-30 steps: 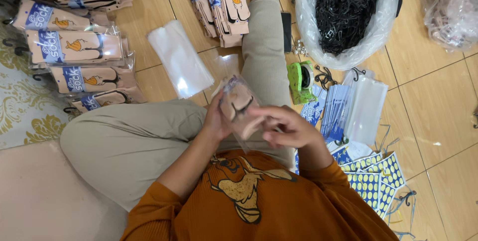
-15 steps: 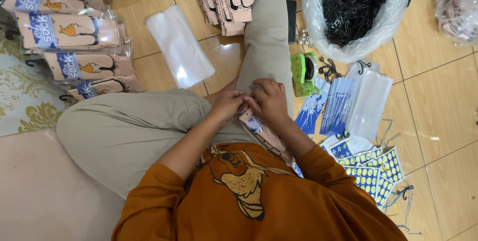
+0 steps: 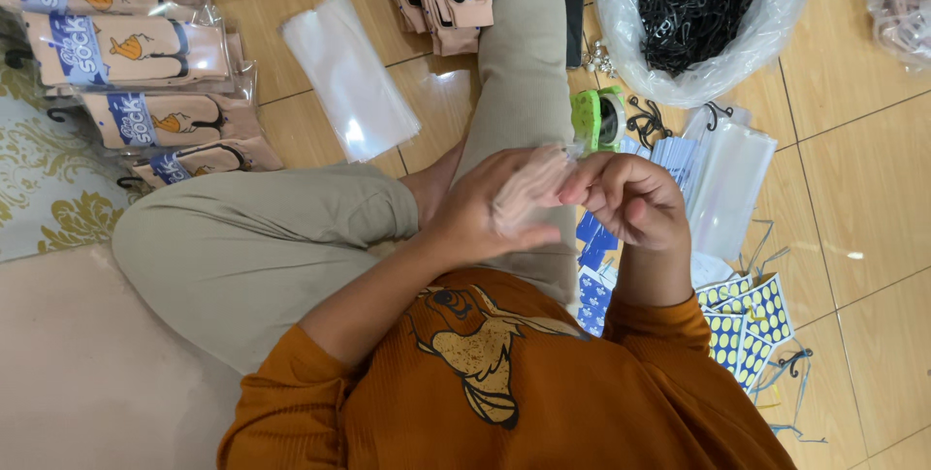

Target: The person places pairs of socks into clear plastic sleeves by hand while sitting on the floor among piles of packaged and unpackaged goods.

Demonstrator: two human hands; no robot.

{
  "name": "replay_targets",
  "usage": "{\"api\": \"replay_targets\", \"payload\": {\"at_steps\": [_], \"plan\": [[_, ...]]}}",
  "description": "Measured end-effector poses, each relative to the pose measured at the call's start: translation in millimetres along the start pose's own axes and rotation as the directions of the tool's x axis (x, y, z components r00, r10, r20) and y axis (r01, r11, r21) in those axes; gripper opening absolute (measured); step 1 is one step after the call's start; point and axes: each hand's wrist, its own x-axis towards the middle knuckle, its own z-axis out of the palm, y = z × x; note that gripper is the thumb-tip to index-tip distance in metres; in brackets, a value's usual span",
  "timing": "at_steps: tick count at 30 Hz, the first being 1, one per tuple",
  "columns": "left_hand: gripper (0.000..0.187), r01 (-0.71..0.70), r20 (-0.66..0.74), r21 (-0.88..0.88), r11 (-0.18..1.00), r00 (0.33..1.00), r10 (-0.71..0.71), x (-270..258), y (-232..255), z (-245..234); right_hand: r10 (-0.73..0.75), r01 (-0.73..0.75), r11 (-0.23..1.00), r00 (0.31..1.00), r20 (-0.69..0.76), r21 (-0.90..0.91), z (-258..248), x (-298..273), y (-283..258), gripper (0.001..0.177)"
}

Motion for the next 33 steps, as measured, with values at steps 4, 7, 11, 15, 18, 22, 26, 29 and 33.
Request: {"api": "replay_targets", "payload": {"at_steps": [4, 7, 11, 15, 18, 22, 26, 29, 33], "plan": [[0.046, 0.578, -0.082, -0.038, 0.815, 0.811, -0.579, 10.3, -38.6, 3.1, 0.025, -0.016, 0.888, 1.000, 0.013, -0.460, -36.1, 44.0, 26.0, 0.025], [0.036, 0.677, -0.142, -0.103, 0.729, 0.716, -0.684, 7.8, -69.7, -2.2, 0.064, -0.135, 0.856, 0.985, -0.158, -0.499, -77.6, 42.7, 79.2, 0.016], [0.028, 0.406, -0.346, -0.146, 0.902, 0.833, -0.431, 10.7, -57.9, 1.2, 0.082, -0.148, 0.966, 0.952, -0.294, -0.210, -64.8, 45.8, 72.2, 0.014], [0.022, 0.297, -0.349, -0.113, 0.948, 0.881, -0.318, 4.8, -47.4, 5.6, -0.117, 0.050, 0.966, 0.960, -0.253, -0.255, -55.2, 41.5, 59.2, 0.012], [0.024, 0.282, -0.340, -0.225, 0.933, 0.874, -0.347, 5.0, -46.0, 5.1, -0.220, 0.139, 0.892, 0.965, -0.144, -0.429, -30.5, 35.8, 38.5, 0.023], [0.043, 0.532, -0.225, 0.064, 0.844, 0.832, -0.507, 7.1, -42.4, 8.6, -0.076, -0.045, 0.810, 0.980, -0.182, -0.584, -69.9, 10.8, 28.9, 0.027], [0.025, 0.472, -0.402, 0.049, 0.880, 0.816, -0.415, 3.9, -67.8, -11.9, -0.184, -0.600, 0.083, 0.776, -0.604, -0.796, -198.7, -43.7, 62.1, 0.021], [0.023, 0.615, -0.229, 0.152, 0.774, 0.784, -0.578, -1.9, -69.9, -21.8, -0.115, -0.670, 0.111, 0.725, -0.679, -0.734, -222.1, -77.4, 96.6, 0.013], [0.031, 0.605, -0.205, 0.171, 0.778, 0.794, -0.572, -10.7, -85.3, -17.1, -0.227, -0.463, 0.652, 0.636, -0.737, -0.600, -206.1, -98.4, 102.3, 0.010]]}}
